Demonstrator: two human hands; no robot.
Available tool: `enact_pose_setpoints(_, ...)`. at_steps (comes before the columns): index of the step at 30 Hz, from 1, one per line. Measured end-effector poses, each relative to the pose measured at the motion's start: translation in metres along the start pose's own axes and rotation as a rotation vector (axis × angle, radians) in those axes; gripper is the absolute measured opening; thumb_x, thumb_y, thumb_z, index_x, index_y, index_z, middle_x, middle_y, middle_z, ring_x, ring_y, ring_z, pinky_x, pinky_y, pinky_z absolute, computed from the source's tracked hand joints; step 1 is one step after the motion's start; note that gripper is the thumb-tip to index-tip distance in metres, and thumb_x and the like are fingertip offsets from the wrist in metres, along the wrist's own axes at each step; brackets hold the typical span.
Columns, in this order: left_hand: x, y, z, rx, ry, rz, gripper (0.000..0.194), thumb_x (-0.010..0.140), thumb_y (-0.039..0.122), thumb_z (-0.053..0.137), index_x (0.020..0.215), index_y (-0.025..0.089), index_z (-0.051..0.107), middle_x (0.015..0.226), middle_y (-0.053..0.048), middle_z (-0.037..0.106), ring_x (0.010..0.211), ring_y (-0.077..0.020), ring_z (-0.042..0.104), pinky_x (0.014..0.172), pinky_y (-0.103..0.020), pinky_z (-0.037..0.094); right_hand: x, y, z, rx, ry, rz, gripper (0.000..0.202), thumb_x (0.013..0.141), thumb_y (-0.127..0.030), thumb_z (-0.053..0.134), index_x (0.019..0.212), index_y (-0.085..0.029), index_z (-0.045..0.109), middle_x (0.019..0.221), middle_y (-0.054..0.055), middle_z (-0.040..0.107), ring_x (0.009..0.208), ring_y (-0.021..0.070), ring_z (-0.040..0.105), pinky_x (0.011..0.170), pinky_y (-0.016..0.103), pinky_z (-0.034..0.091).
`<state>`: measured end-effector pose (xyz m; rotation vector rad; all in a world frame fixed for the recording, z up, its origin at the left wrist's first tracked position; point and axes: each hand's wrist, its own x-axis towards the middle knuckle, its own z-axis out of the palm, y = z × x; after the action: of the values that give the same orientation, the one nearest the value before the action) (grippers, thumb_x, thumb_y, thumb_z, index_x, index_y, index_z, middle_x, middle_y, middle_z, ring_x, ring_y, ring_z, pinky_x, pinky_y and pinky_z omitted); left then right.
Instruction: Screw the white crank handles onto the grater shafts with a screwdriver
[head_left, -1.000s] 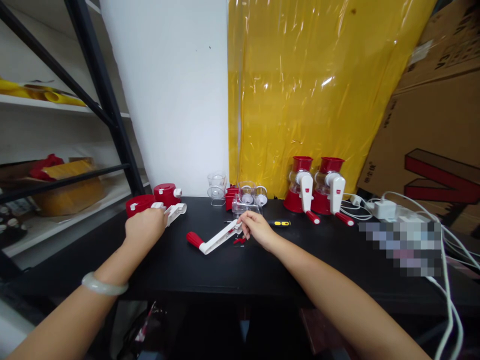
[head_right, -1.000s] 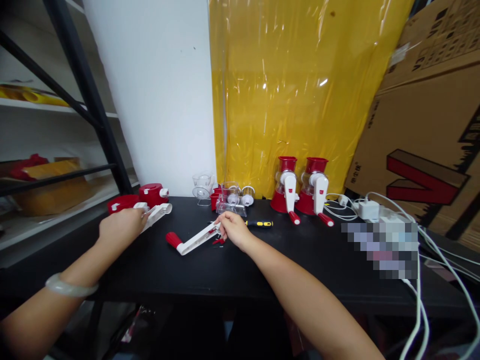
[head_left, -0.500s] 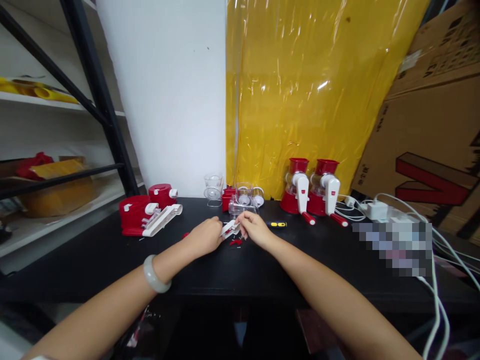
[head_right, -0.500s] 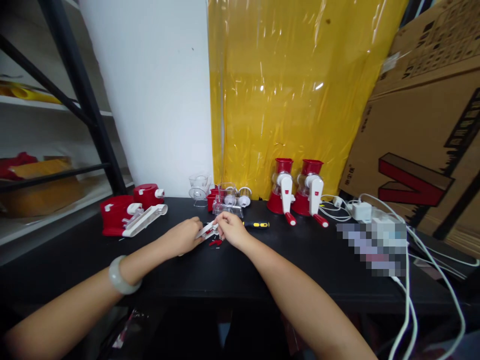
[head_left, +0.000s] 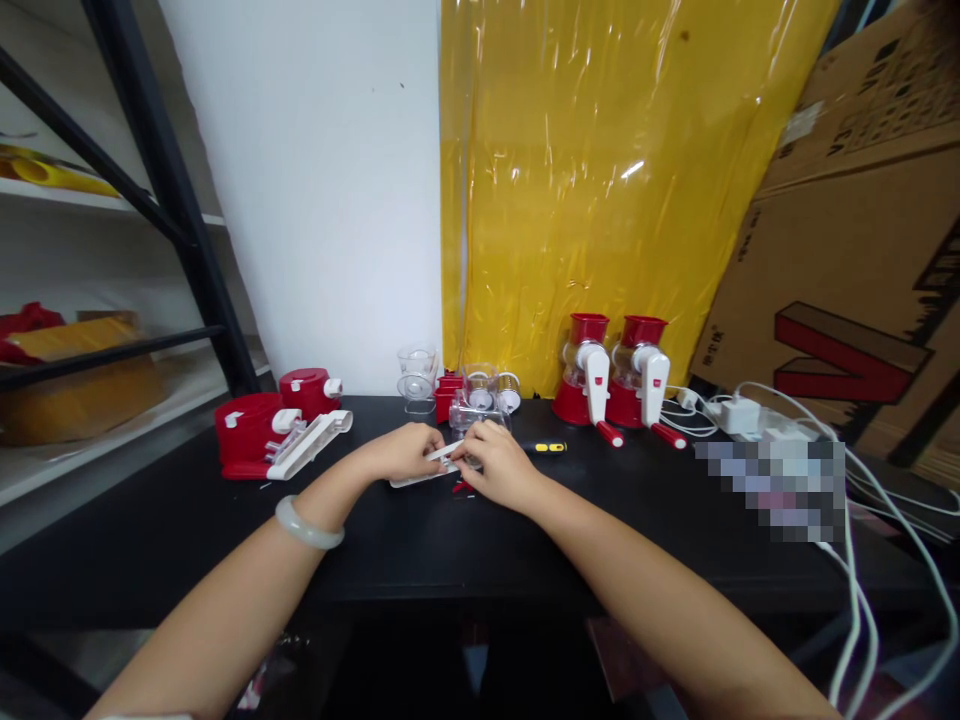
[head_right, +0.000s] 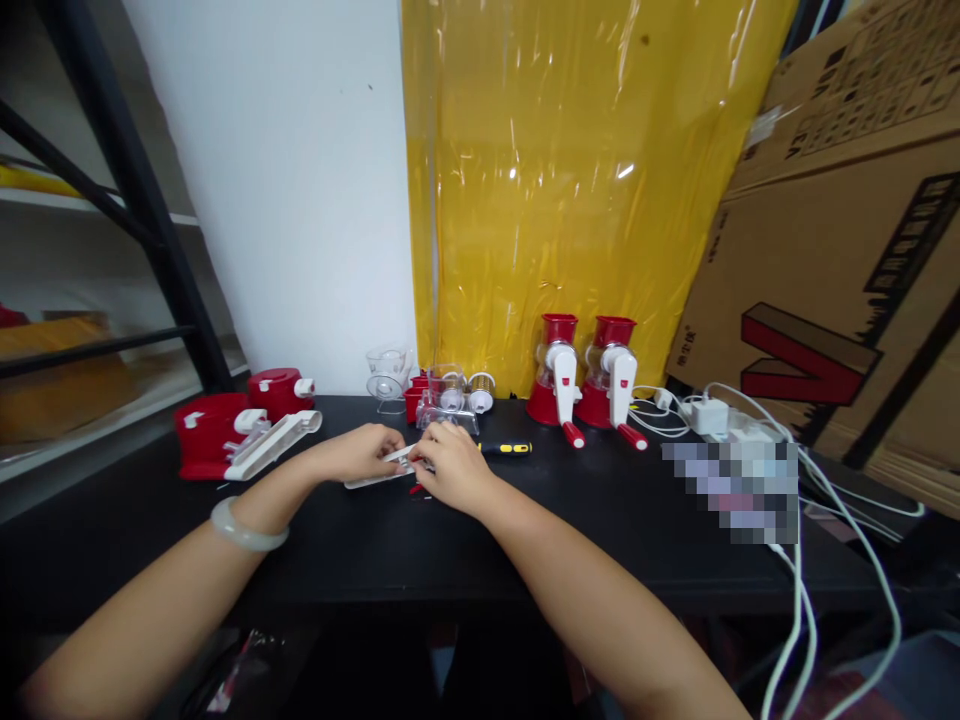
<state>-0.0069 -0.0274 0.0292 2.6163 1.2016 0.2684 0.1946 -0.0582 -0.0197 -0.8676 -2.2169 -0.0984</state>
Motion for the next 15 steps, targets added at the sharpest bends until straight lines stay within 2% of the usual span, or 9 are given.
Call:
enact_pose_setpoints(3, 0.0, -0.003, 0.007, -0.071, 0.018, -0.013, 0.029, 0.073, 0.043, 0.063, 0.084, 0.017, 0.071, 0.076, -0.003, 0.07, 0.067, -0.017, 0.06, 0.057, -0.023, 0.039, -0.002, -0.001, 0.004, -0.092, -0.042, 0.021, 0.011, 0.084, -0.021, 0.063, 0.093, -0.021, 0.069, 0.094, 0.005, 0.059, 0.089, 0.019, 0.05, 0.076, 0.033, 0.034)
enact_pose_setpoints(9, 0.003, -0.013, 0.015, -0.224, 0.003, -0.061, 0.029, 0.07, 0.041, 0.064, 0.079, 0.014, 0.07, 0.067, -0.001, 0.065, 0.06, -0.0147, 0.055, 0.052, -0.022, 0.034, -0.003, -0.001, 0.007, -0.257, -0.06, 0.009, 0.012, 0.086, -0.025, 0.064, 0.096, -0.023, 0.07, 0.095, 0.005, 0.059, 0.09, 0.0192, 0.049, 0.073, 0.033, 0.031)
enact_pose_setpoints(15, 0.006, -0.017, 0.023, -0.314, 0.003, -0.045, 0.024, 0.07, 0.038, 0.063, 0.067, 0.014, 0.065, 0.058, 0.001, 0.057, 0.053, -0.0115, 0.049, 0.05, -0.021, 0.031, -0.005, 0.004, 0.015, -0.41, -0.009, -0.065, 0.014, 0.091, -0.03, 0.058, 0.086, -0.02, 0.068, 0.089, 0.006, 0.06, 0.086, 0.0195, 0.047, 0.071, 0.034, 0.027)
